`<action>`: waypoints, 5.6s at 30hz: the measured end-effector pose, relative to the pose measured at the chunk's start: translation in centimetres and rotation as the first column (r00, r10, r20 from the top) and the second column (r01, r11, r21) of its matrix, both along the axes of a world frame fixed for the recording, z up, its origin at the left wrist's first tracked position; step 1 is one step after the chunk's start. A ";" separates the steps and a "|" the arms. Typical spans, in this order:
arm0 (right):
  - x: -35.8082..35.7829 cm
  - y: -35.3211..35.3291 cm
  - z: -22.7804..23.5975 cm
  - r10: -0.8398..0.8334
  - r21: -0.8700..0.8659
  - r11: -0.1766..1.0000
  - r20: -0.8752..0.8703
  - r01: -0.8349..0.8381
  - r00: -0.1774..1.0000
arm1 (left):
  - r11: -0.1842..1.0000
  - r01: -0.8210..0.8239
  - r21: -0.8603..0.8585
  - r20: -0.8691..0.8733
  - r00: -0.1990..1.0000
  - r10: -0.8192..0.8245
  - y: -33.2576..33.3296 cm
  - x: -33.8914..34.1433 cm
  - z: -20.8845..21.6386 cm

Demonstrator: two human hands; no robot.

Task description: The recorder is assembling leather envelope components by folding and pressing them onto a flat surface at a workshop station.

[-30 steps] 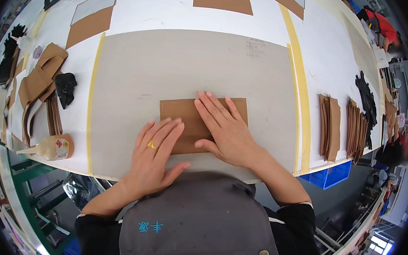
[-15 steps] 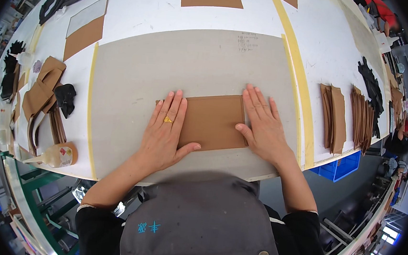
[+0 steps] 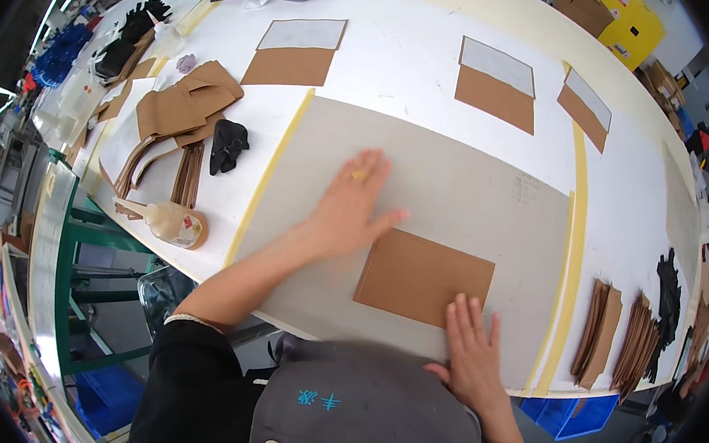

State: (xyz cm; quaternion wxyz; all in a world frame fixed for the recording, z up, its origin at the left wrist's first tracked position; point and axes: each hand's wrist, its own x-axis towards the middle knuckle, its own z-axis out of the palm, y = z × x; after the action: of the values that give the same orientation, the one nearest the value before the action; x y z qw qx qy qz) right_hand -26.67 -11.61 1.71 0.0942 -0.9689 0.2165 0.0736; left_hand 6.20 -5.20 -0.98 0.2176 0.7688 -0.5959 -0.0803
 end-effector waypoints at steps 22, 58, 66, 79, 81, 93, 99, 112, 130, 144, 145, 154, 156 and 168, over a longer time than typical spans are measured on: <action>-3.9 0.6 -0.1 -0.150 0.033 0.988 0.078 0.148 0.986 | 0.825 -0.383 -0.415 0.337 0.778 0.530 -6.4 22.0 -5.9; 0.1 -1.1 0.0 -0.164 0.187 0.981 0.612 0.060 0.774 | 0.796 0.522 -0.307 -0.112 0.811 -0.575 2.5 -12.2 2.9; -1.0 -0.5 1.4 -0.349 0.715 0.692 0.458 -0.104 0.818 | 0.859 0.508 -0.062 -0.490 0.734 -0.470 8.7 -7.2 4.5; 0.8 -0.8 -0.6 -0.650 0.644 0.723 0.510 0.250 0.564 | 0.982 -0.090 0.164 -0.852 0.489 0.187 5.0 -6.6 3.9; 1.0 -0.8 -0.8 -0.663 0.639 0.719 0.514 0.274 0.544 | 0.984 -0.132 0.116 -0.822 0.543 0.170 5.4 -6.7 2.9; 0.4 -2.1 -1.9 -0.465 0.394 0.878 0.562 0.273 0.684 | 0.968 -0.196 -0.154 -0.554 0.829 0.079 6.6 -8.4 0.5; 0.8 -2.2 -2.0 -0.487 0.401 0.867 0.558 0.295 0.672 | 0.965 -0.219 -0.145 -0.532 0.839 0.111 6.6 -8.3 0.3; 0.3 -2.5 -2.0 -0.439 0.380 0.892 0.602 0.245 0.667 | 0.974 -0.159 -0.161 -0.558 0.829 0.043 6.8 -7.6 0.2; 1.0 -2.2 -2.1 -0.487 0.389 0.870 0.585 0.303 0.648 | 0.960 -0.200 -0.195 -0.453 0.887 0.092 6.5 -7.9 -0.2; 0.7 -2.4 -2.1 -0.555 0.433 0.826 0.513 0.361 0.654 | 0.959 -0.197 -0.202 -0.457 0.885 0.086 6.1 -8.1 -0.6; 0.7 -2.4 -2.1 -0.559 0.426 0.825 0.511 0.372 0.653 | 0.960 -0.190 -0.206 -0.465 0.882 0.075 6.1 -8.1 -0.5; 1.1 -2.1 -2.6 -0.574 0.463 0.813 0.530 0.353 0.624 | 0.971 -0.219 -0.099 -0.456 0.877 0.151 6.4 -7.9 0.2; 1.2 -2.2 -2.7 -0.570 0.470 0.814 0.531 0.343 0.627 | 0.969 -0.231 -0.084 -0.454 0.875 0.169 6.4 -7.9 0.1; 1.5 -2.5 -2.8 -0.576 0.446 0.813 0.532 0.373 0.620 | 0.966 -0.241 -0.098 -0.463 0.870 0.170 6.1 -7.9 0.3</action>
State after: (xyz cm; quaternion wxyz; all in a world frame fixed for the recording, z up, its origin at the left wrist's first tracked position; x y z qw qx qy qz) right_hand -25.16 -14.06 -1.05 0.3209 -0.8137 0.4080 -0.2614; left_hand -1.74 0.92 -0.65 0.4155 0.7692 -0.4482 -0.1869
